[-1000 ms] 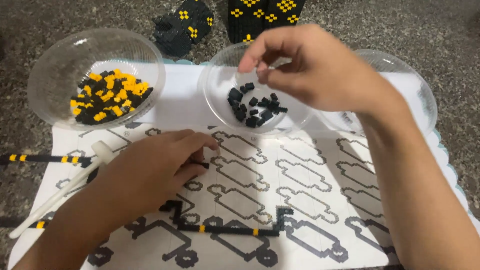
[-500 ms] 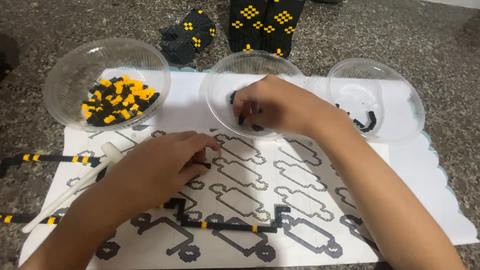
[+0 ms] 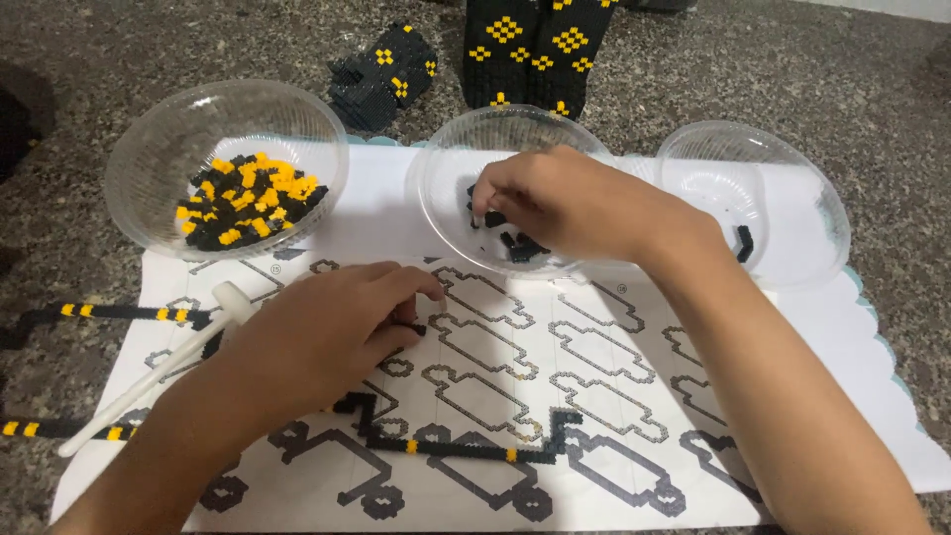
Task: Assembling a structure using small interlocking plastic blocks by following a printed template on a workspace.
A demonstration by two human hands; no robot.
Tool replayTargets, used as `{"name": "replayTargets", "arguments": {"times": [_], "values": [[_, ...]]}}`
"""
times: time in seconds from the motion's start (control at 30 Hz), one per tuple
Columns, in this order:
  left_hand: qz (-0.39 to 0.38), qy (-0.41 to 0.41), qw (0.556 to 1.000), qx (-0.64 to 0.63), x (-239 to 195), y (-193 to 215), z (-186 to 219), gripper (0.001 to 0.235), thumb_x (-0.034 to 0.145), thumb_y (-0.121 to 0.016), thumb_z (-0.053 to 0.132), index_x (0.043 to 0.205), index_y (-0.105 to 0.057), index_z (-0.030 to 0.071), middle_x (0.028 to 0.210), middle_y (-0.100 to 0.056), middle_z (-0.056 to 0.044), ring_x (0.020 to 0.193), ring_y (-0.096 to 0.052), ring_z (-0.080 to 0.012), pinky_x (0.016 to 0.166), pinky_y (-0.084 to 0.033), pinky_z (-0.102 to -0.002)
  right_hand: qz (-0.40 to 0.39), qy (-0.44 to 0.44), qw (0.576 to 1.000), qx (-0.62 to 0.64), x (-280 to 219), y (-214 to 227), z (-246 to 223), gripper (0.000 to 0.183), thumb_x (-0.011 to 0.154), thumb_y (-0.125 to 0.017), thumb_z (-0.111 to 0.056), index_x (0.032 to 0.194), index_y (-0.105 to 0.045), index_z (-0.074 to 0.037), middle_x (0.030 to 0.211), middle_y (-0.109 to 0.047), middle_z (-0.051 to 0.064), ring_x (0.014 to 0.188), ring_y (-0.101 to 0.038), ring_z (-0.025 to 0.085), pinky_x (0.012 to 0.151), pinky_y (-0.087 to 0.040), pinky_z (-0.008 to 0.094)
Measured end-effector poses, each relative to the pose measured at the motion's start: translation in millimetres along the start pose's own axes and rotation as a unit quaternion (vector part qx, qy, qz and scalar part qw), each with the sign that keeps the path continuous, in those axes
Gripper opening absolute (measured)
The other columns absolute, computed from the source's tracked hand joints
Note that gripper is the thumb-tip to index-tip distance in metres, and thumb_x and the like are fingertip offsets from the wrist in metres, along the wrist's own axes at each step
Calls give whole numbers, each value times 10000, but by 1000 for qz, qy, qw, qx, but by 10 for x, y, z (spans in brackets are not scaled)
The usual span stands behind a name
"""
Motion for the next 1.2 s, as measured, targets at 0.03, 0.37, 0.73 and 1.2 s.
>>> {"name": "replayTargets", "arguments": {"times": [0.03,0.37,0.73,1.2], "values": [[1,0,1000,0,4,-14,-10,322,842,-592,238,1160,-565,280,942,-653,69,826,-616,-199,706,-470,-391,1,1,1000,-1,16,-10,25,230,938,-424,-131,982,-649,-150,808,-692,25,658,-602,211,625,-430,342],[-12,12,1000,-1,2,7,7,325,850,-588,236,1168,-556,294,949,-650,73,832,-621,-188,705,-474,-379,-25,-99,995,-4,-31,96,-118,142,819,-581,-87,905,-667,-162,833,-731,-18,717,-665,144,663,-479,309],[12,-16,1000,0,-8,-19,-25,332,831,-615,214,1156,-558,260,899,-650,49,801,-615,-207,694,-461,-385,-45,-111,993,-21,-12,-2,-121,284,771,-495,11,851,-679,-191,766,-715,-38,708,-645,140,622,-450,297],[168,-249,953,37,-44,-821,698,661,709,-761,424,1194,-559,22,1125,-579,-175,1013,-503,-373,862,-406,-454,165,-92,907,377,-1344,-249,-316,186,648,-802,30,819,-760,-31,772,-760,58,678,-686,104,661,-589,203]]}}
Point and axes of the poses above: each hand's wrist, its own x-axis towards the middle knuckle, its own y-axis out of the back of the hand, z = x × y, the point moved 1 cm from there along x, towards the middle knuckle
